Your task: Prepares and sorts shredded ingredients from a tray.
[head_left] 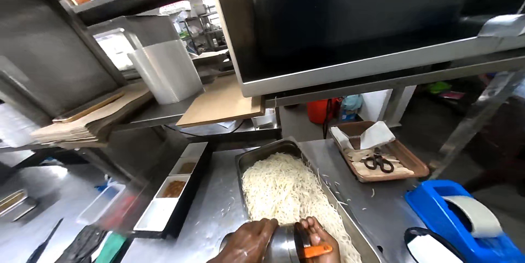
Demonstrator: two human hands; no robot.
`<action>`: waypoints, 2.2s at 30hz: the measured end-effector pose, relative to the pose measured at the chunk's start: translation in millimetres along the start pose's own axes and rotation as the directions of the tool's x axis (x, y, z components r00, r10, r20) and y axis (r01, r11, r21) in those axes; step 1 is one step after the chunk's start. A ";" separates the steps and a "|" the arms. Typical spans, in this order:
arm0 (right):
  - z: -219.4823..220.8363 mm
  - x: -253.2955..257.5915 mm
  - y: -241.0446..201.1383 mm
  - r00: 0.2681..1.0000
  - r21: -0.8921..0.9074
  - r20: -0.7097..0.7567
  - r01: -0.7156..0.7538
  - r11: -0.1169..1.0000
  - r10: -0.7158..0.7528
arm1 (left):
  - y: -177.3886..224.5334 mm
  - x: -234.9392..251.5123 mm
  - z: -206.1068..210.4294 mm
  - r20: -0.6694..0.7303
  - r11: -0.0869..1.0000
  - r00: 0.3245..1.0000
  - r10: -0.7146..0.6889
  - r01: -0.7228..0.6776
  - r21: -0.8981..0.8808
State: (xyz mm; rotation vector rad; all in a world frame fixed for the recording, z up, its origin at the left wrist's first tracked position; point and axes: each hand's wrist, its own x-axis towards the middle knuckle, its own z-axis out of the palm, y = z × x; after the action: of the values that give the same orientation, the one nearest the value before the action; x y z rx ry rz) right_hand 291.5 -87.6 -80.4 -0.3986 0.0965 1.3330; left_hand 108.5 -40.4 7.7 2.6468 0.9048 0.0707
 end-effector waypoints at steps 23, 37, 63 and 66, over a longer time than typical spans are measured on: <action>-5.4 11.8 5.3 0.997 0.099 -0.070 -0.010 0.995 0.017 | -7.9 11.4 -2.7 -0.013 0.987 0.999 0.035 -0.033 0.157; -7.8 14.1 7.3 0.994 0.091 -0.110 -0.013 0.996 0.023 | -8.1 13.2 -4.3 -0.011 0.984 1.000 0.029 -0.027 0.175; -3.4 12.1 8.9 0.995 0.106 -0.095 0.003 0.994 0.007 | -15.9 8.8 2.8 -0.127 0.980 0.988 0.092 -0.067 0.185; 13.9 7.4 3.6 0.985 0.079 -0.170 0.000 0.997 0.013 | -19.3 -0.2 12.5 -0.223 0.997 0.974 -0.033 0.016 -0.075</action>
State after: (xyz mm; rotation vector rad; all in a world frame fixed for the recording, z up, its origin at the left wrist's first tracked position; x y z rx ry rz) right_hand 287.7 -75.5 -70.5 -0.4450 0.2921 1.2955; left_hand 99.0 -30.0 -10.5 2.5952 0.9845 0.3961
